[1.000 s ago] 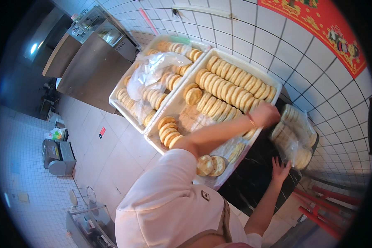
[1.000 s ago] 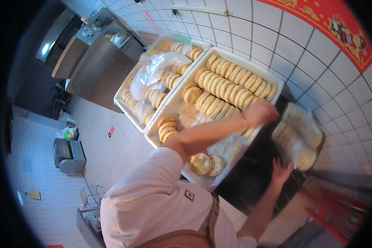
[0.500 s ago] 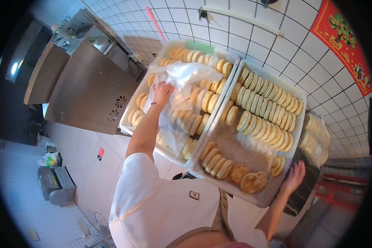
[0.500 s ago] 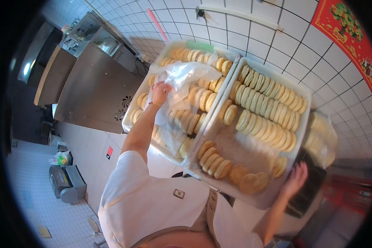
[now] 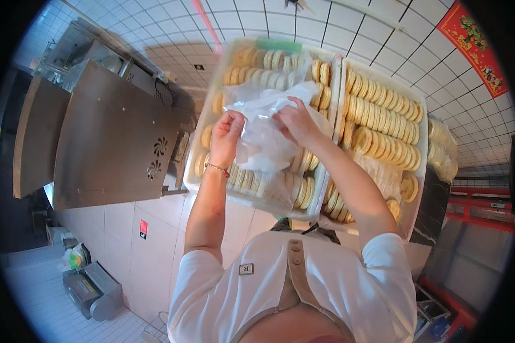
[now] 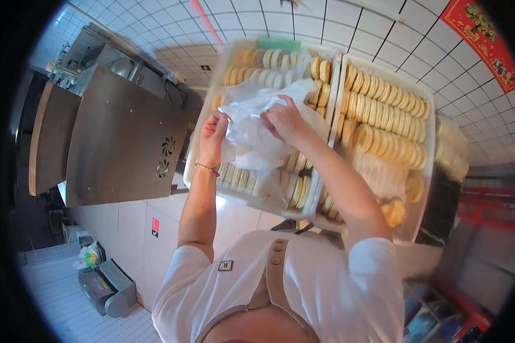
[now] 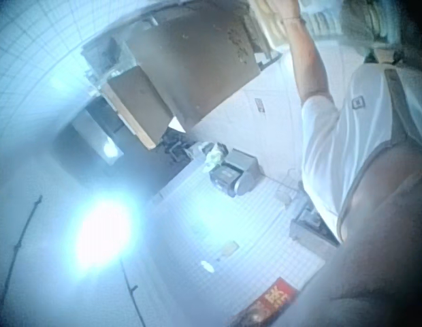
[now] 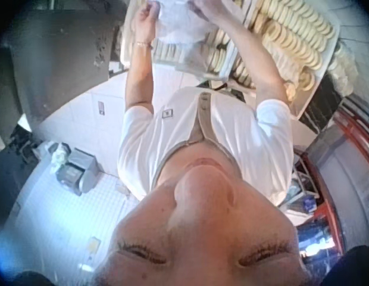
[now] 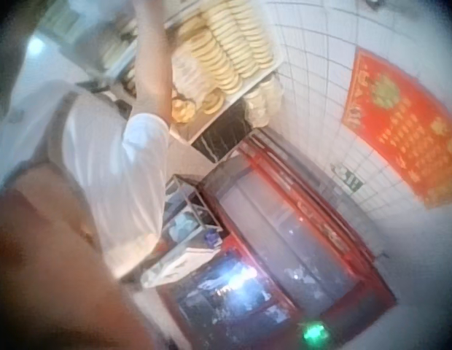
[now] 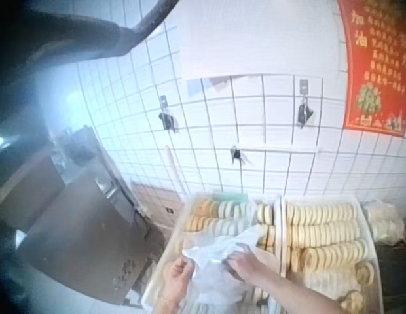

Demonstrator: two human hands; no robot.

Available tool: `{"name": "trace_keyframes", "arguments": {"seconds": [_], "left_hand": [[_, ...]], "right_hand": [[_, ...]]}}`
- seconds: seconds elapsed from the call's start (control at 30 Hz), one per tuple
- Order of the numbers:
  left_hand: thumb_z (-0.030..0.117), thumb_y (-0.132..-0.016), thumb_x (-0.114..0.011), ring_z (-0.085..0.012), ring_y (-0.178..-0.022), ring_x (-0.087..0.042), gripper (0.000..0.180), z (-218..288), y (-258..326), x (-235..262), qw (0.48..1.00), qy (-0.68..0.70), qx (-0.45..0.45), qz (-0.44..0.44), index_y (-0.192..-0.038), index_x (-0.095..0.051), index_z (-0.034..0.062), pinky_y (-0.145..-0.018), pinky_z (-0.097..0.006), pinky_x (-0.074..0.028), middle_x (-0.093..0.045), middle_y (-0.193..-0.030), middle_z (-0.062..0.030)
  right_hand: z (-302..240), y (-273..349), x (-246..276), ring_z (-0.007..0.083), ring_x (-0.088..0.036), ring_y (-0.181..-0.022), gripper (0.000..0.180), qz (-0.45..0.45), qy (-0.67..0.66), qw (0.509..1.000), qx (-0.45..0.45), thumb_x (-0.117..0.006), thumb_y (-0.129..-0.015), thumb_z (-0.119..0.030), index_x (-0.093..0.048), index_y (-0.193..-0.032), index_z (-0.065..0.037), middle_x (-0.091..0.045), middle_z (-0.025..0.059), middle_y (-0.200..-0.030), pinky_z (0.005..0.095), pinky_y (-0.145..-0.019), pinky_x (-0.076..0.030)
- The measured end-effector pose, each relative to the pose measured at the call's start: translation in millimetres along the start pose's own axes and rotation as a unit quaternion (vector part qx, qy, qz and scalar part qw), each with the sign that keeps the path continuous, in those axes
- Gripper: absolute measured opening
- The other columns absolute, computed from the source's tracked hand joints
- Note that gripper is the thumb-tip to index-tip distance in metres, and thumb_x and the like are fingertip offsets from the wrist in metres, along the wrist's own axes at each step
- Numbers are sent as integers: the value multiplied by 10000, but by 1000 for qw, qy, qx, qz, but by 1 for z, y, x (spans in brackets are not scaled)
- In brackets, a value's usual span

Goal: The person repeatedly picks round biscuits from stacked trays and places them into clear plastic bags. They arrange the biscuits inside each bag and set the filled bags aside on the counter. The process continues with multiple bags being filled throughout the clip.

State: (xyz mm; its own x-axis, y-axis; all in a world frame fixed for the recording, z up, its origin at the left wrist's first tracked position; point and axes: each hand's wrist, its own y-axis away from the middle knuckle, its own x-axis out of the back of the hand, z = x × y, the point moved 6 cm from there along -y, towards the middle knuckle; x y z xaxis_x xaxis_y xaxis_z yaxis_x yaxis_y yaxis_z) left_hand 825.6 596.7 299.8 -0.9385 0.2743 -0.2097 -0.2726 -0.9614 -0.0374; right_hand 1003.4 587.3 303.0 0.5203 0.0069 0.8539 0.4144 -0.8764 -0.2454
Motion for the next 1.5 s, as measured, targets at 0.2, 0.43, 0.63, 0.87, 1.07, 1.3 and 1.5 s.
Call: {"name": "trace_keyframes", "arguments": {"seconds": [0.2,0.43,0.63,0.87,1.07,1.3,1.5], "left_hand": [[317,-776,-669,-339,-1344,-224,732,24,-6,12,979,7,-203,-23,-1384,-300,148,-1076,-508,-174,-302,-1421,-136],[139,-775,-555,-222,-803,-615,184,-27,-43,-36,720,-629,-292,3,-952,-603,126,-957,-493,-334,-641,-752,-64],[272,-919,-466,-242,-912,-614,297,-22,-39,29,643,-707,-294,-12,-1128,-598,108,-995,-466,-320,-660,-931,-90],[213,-903,-556,-132,-1016,-551,315,55,-2,-59,975,-3,-37,-218,-1129,-600,-1,-889,-274,-428,-629,-1093,-77],[155,-897,-589,-102,-799,-563,216,30,24,-137,983,58,43,-169,-1022,-638,-14,-747,-242,-442,-639,-900,-62],[46,-838,-647,-64,-618,-513,84,15,26,-132,992,124,-12,12,-768,-602,33,-593,-203,-415,-593,-699,2],[19,-869,-586,-86,-685,-534,103,-2,38,-174,977,209,-12,-41,-769,-565,32,-653,-214,-439,-590,-753,-28]], "right_hand": [[-15,-18,54,286,-606,-826,309,123,-200,972,-30,-611,-664,25,-643,-965,-36,-616,119,-876,319,-719,-495],[-46,16,107,242,-640,-731,221,138,135,977,94,-596,-672,10,-670,-841,-111,-644,57,-786,332,-616,-524],[68,111,162,166,-624,-799,305,249,-198,922,-218,-555,-771,5,-634,-1056,-66,-663,48,-948,261,-693,-497],[15,131,144,179,-581,-887,437,354,-246,900,-68,-497,-704,128,-646,-1077,-45,-636,62,-961,274,-797,-465],[-10,124,140,242,-560,-948,456,331,-63,941,36,-522,-627,144,-689,-998,-62,-625,70,-1007,299,-834,-446],[-9,128,138,193,-561,-968,491,169,-140,972,-85,-765,-661,-134,-627,-1128,-73,-628,47,-1032,295,-805,-456],[-21,130,92,99,-604,-770,251,228,-463,839,-175,-713,-782,-120,-626,-984,2,-654,58,-883,227,-667,-486]]}}
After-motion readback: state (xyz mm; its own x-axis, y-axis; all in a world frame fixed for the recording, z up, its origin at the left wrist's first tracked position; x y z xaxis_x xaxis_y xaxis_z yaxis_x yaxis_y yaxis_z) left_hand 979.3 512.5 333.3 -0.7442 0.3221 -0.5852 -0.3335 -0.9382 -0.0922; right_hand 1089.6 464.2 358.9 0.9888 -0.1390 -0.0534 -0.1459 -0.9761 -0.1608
